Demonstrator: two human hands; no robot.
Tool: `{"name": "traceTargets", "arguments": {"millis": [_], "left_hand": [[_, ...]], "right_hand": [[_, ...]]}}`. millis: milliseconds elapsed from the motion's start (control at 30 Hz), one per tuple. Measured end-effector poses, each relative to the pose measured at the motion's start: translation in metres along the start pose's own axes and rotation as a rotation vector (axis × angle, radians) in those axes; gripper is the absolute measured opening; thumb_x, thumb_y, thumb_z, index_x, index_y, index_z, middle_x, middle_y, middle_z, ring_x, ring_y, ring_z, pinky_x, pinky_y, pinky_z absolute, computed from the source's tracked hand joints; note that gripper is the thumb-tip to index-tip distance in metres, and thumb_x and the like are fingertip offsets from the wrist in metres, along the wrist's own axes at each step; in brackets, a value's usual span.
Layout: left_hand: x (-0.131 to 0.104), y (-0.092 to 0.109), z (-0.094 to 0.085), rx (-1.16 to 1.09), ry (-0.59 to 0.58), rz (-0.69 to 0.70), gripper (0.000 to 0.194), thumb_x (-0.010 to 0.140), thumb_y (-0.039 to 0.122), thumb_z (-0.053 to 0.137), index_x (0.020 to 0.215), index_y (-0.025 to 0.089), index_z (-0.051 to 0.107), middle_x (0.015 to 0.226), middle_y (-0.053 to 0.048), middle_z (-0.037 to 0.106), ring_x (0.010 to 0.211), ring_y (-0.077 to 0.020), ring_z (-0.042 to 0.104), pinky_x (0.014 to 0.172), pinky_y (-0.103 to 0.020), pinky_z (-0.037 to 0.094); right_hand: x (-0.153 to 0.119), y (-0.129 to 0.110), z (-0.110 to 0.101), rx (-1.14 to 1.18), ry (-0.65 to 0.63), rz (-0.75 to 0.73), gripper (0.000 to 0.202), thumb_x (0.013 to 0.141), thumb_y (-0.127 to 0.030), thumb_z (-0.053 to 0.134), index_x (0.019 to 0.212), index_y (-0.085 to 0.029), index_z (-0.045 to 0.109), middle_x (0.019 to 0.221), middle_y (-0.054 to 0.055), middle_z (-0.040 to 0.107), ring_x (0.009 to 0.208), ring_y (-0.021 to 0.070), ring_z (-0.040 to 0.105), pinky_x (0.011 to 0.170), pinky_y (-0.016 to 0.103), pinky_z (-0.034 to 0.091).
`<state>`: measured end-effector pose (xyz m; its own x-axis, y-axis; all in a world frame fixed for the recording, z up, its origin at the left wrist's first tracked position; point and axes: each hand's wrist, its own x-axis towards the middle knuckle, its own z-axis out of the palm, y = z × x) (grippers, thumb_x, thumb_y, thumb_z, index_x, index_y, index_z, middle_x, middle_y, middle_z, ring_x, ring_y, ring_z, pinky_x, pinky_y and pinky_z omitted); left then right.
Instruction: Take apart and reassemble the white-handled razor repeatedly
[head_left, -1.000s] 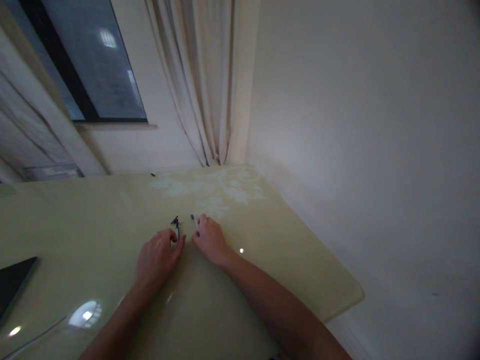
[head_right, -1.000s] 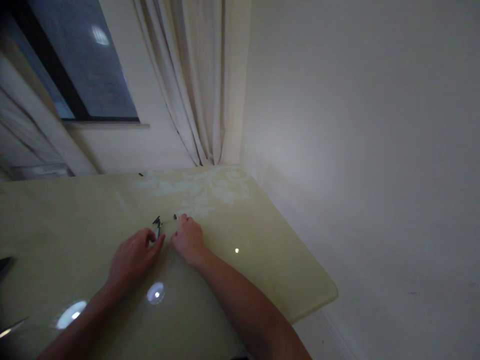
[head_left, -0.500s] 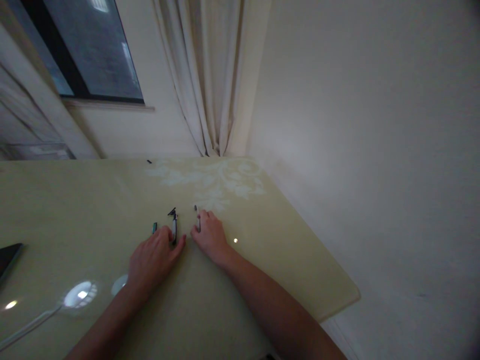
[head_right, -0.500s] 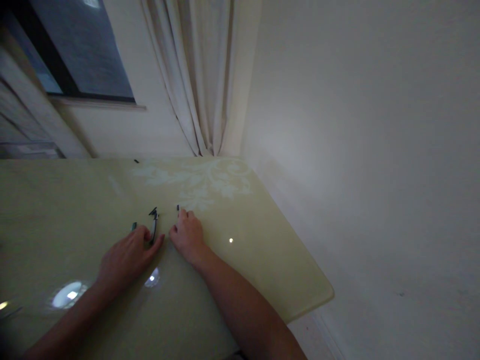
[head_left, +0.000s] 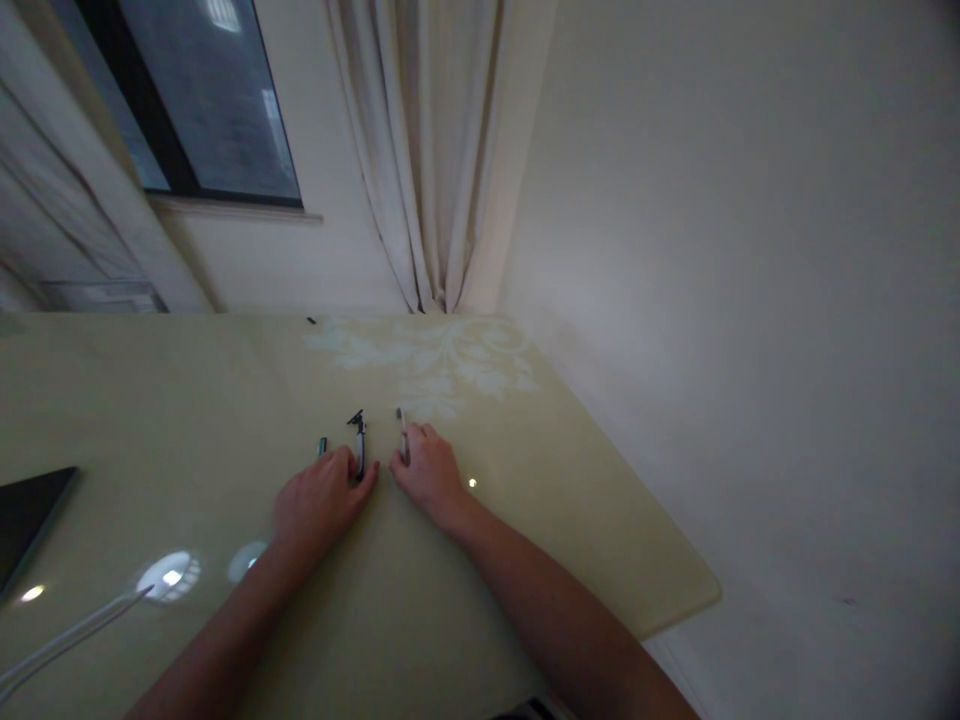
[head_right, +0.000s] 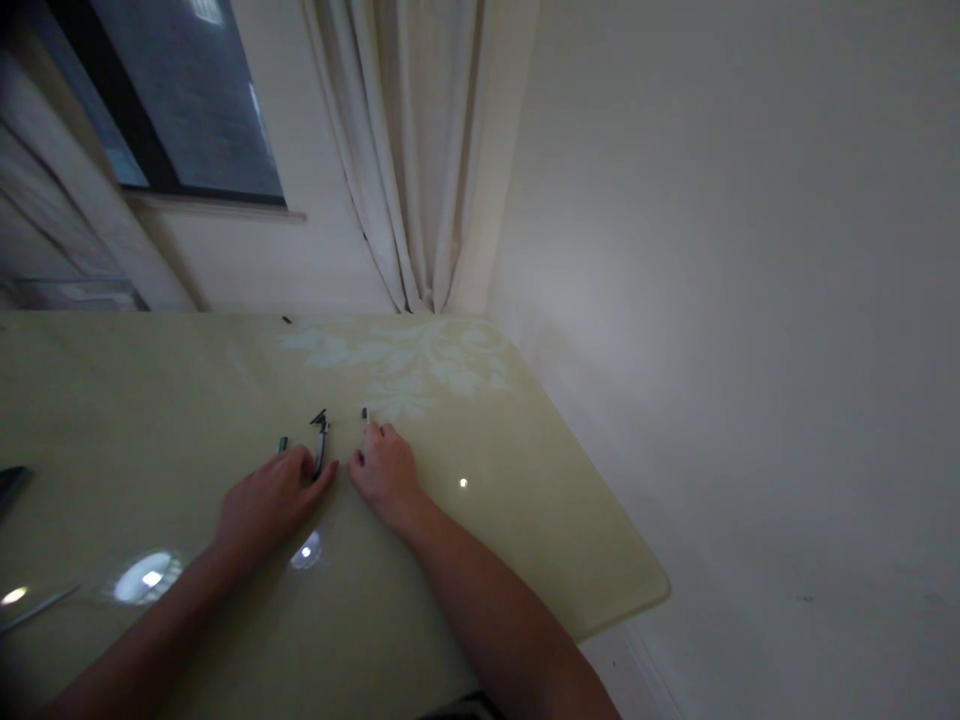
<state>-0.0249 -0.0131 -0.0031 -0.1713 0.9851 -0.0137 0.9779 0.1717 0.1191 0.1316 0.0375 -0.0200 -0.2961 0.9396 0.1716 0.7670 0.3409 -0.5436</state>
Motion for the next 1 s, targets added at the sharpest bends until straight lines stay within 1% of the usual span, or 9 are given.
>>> {"name": "traceTargets", "arguments": {"millis": [100,167,333,467,567,700,800,900,1000], "left_hand": [[0.002,-0.001,0.002,-0.013,0.005,-0.004,0.045,0.1,0.059,0.038,0.091,0.022,0.062,0.095,-0.013,0.077,0.084,-0.032,0.074,0.068,-0.036,0.046],[0.003,-0.002,0.001,-0.031,-0.001,-0.003,0.046,0.1,0.06,0.037,0.09,0.022,0.063,0.094,-0.014,0.076,0.083,-0.0331,0.073,0.068,-0.038,0.046],[0.005,-0.002,-0.002,-0.043,-0.023,-0.001,0.048,0.099,0.061,0.036,0.09,0.022,0.063,0.092,-0.014,0.076,0.083,-0.0343,0.073,0.067,-0.039,0.047],[0.006,0.002,-0.006,-0.02,-0.07,-0.015,0.049,0.099,0.06,0.034,0.088,0.023,0.063,0.093,-0.015,0.076,0.086,-0.0368,0.074,0.069,-0.041,0.049],[0.008,0.004,-0.008,0.004,-0.105,-0.025,0.049,0.1,0.058,0.031,0.088,0.023,0.063,0.093,-0.015,0.076,0.088,-0.0386,0.074,0.07,-0.043,0.049],[0.011,-0.002,-0.008,0.021,-0.11,-0.035,0.047,0.1,0.054,0.03,0.087,0.023,0.063,0.092,-0.014,0.076,0.087,-0.0374,0.074,0.066,-0.04,0.045],[0.01,-0.003,-0.006,-0.024,-0.063,-0.022,0.045,0.101,0.054,0.031,0.085,0.024,0.06,0.087,-0.011,0.075,0.081,-0.0331,0.072,0.063,-0.036,0.04],[0.0,0.01,-0.003,-0.159,0.034,0.05,0.042,0.102,0.055,0.033,0.085,0.025,0.057,0.08,-0.006,0.073,0.074,-0.026,0.07,0.062,-0.033,0.039],[-0.015,0.031,0.003,-0.271,0.075,0.237,0.037,0.102,0.053,0.037,0.087,0.026,0.057,0.077,-0.003,0.071,0.072,-0.0221,0.067,0.066,-0.032,0.041]], "right_hand": [[0.002,0.001,0.0,0.039,0.043,0.007,0.04,0.094,-0.031,0.064,0.131,-0.015,0.063,0.117,0.014,0.07,0.1,0.0244,0.068,0.092,0.035,0.052],[0.003,0.003,-0.002,0.085,0.058,0.021,0.045,0.093,-0.033,0.066,0.133,-0.014,0.06,0.109,0.012,0.072,0.093,0.0233,0.069,0.089,0.035,0.052],[-0.002,0.023,-0.021,0.24,-0.051,-0.017,0.05,0.088,-0.031,0.073,0.133,-0.016,0.057,0.084,0.002,0.07,0.076,0.0184,0.067,0.075,0.03,0.052],[-0.017,0.05,-0.035,0.413,-0.066,0.043,0.04,0.088,-0.028,0.074,0.125,-0.018,0.061,0.086,0.002,0.069,0.076,0.0159,0.067,0.073,0.028,0.054],[-0.026,0.061,-0.037,0.529,-0.047,0.105,0.033,0.089,-0.027,0.072,0.12,-0.019,0.063,0.089,0.003,0.068,0.077,0.0151,0.067,0.072,0.027,0.055],[-0.029,0.056,-0.037,0.593,-0.025,0.113,0.028,0.088,-0.024,0.071,0.115,-0.018,0.066,0.087,0.003,0.068,0.077,0.0153,0.066,0.072,0.027,0.054],[-0.031,0.045,-0.037,0.661,0.001,0.101,0.02,0.091,-0.027,0.068,0.108,-0.017,0.069,0.087,0.003,0.069,0.079,0.0152,0.066,0.074,0.027,0.053],[-0.032,0.035,-0.036,0.774,-0.011,0.073,0.027,0.099,-0.041,0.059,0.104,-0.017,0.072,0.091,0.004,0.07,0.082,0.0156,0.065,0.075,0.027,0.052],[-0.033,0.031,-0.035,0.909,-0.044,0.039,0.039,0.102,-0.051,0.053,0.102,-0.018,0.073,0.092,0.005,0.071,0.084,0.0165,0.065,0.073,0.027,0.052]]}}
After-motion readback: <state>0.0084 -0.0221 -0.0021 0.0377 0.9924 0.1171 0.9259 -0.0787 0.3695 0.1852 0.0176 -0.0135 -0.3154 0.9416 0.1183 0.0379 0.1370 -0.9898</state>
